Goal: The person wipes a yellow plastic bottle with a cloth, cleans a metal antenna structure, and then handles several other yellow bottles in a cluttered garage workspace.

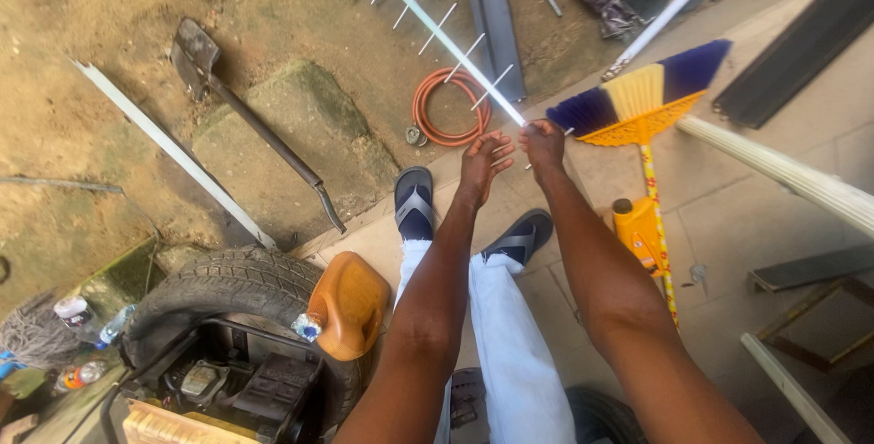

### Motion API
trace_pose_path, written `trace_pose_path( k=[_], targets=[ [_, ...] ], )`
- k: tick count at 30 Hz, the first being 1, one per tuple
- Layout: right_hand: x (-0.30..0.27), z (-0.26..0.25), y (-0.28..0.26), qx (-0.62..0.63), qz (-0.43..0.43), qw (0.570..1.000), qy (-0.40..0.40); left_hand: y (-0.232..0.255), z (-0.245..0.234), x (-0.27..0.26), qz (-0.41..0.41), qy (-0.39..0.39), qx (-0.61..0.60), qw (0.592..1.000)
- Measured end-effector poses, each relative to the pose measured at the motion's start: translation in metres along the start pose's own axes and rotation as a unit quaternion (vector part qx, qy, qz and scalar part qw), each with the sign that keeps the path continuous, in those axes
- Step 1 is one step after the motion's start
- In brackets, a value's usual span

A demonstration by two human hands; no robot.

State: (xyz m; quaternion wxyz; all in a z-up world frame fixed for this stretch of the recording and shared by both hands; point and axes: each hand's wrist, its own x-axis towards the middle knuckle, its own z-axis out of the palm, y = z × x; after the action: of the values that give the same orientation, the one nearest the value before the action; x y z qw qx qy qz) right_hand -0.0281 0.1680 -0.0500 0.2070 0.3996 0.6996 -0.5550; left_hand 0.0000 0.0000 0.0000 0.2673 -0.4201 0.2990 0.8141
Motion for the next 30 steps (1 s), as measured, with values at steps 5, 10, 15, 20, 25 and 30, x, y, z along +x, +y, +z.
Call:
trace_pose_path(
  k=[5, 10, 15, 20, 25, 30],
  targets=[
    [0.038, 0.024, 0.027, -0.282, -0.155, 0.946, 0.039, -0.016, -0.018, 0.018, -0.019, 0.005, 0.015, 1.000],
    [0.045, 0.043, 0.019, -0.395, -0.210, 0.893, 0.054, -0.022, -0.026, 0.033, -0.012, -0.022, 0.022, 0.999],
    [0.050, 0.052, 0.000, -0.471, -0.067, 0.879, 0.044, -0.026, -0.027, 0.038, -0.022, -0.026, 0.027, 0.999],
    [0.044, 0.055, -0.007, -0.507, -0.007, 0.862, 0.005, -0.028, -0.037, 0.037, -0.031, -0.015, 0.043, 0.998],
    [0.007, 0.071, -0.017, -0.442, -0.082, 0.893, 0.016, -0.033, -0.060, 0.028, -0.014, 0.032, 0.039, 0.999],
    [-0.032, 0.093, -0.038, -0.398, -0.026, 0.915, -0.068, -0.028, -0.074, 0.001, -0.008, 0.084, 0.015, 0.996]
  ],
)
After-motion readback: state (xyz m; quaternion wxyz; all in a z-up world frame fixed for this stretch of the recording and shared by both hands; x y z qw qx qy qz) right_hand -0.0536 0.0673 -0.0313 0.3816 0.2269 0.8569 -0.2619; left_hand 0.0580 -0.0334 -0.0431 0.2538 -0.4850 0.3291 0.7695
